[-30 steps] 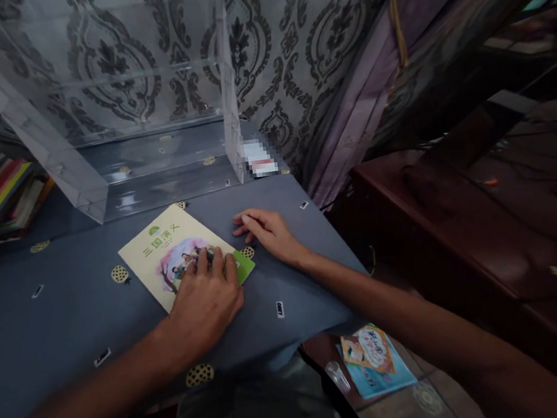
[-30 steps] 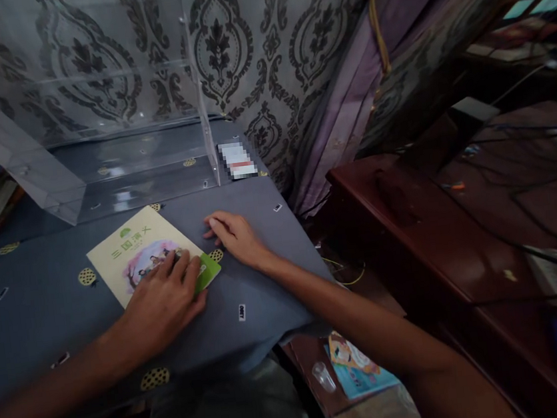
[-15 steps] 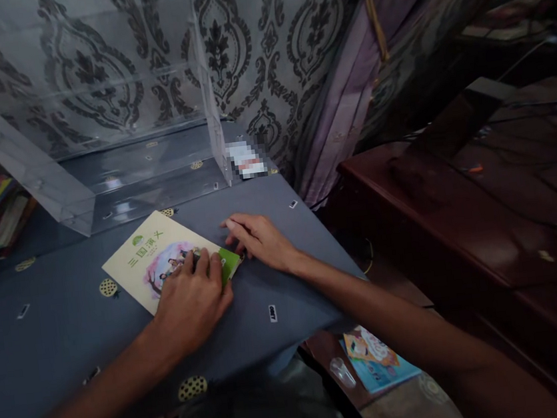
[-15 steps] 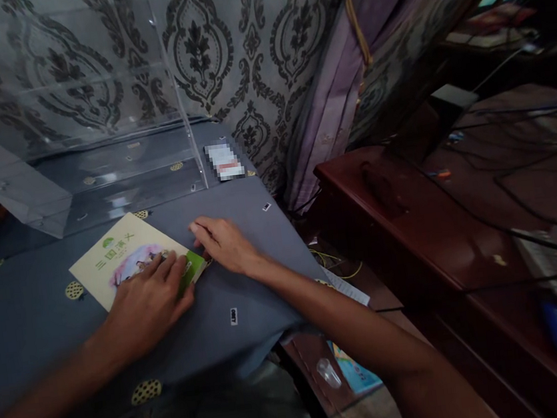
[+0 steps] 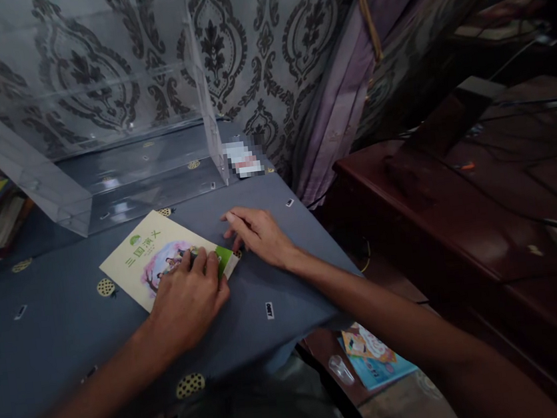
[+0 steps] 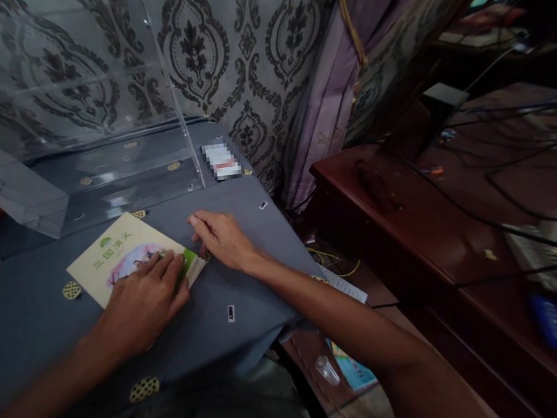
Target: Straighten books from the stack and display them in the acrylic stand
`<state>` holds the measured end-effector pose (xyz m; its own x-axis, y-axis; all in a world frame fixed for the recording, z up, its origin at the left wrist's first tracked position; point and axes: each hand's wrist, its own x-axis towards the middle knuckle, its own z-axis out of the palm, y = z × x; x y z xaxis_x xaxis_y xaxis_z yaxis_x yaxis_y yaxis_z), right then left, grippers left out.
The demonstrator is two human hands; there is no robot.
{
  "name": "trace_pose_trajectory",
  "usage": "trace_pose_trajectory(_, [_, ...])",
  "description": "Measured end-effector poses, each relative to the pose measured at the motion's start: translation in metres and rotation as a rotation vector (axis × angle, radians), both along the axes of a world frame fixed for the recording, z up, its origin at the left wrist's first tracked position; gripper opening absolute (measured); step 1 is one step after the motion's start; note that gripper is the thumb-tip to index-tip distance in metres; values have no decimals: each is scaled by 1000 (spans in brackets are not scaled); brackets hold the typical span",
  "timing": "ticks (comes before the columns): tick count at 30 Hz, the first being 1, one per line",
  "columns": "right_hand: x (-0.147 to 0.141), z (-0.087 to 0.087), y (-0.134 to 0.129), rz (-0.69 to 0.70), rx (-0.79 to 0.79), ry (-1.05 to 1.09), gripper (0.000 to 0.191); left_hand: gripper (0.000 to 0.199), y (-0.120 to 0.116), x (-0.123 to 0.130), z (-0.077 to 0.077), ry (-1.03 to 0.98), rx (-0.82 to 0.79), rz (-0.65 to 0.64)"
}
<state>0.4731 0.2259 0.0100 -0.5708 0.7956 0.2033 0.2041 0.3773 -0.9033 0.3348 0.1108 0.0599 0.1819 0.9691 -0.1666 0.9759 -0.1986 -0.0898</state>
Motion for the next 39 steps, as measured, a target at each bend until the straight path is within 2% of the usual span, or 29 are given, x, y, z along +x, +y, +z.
trace_pose_trajectory(5, [2,3,-1,-50,9,112,41,37,-1,1,0,21,-6,8])
trace_pose_trajectory(9, [4,5,-3,19,-29,167,39,40,-2,1,-4,37,30,-1])
trace_pose_trajectory(14, [1,1,-2,205,27,-62,27,37,-3,-2,-12,32,71,-6])
trace_pose_trajectory(20, [-2,-4,0,209,97,-128,28,32,-5,-10,-9,-28,90,-20])
trace_pose_trajectory(25, [-3,-3,-4,213,229,-186,28,31,-5,-43,-16,-90,179,-4])
trace_pose_trajectory(29, [-12,-1,-8,243,399,-248,24,37,0,-86,-25,-41,251,139])
trace_pose_trajectory(32, [-24,1,-9,306,554,-337,22,38,0,-111,-21,22,233,317])
trace_pose_trajectory(35, [-35,-3,-10,338,604,-375,21,43,-7,-124,-12,21,189,475])
trace_pose_trajectory(39, [-44,-18,-12,290,589,-323,27,47,-21,-128,-11,-65,122,559])
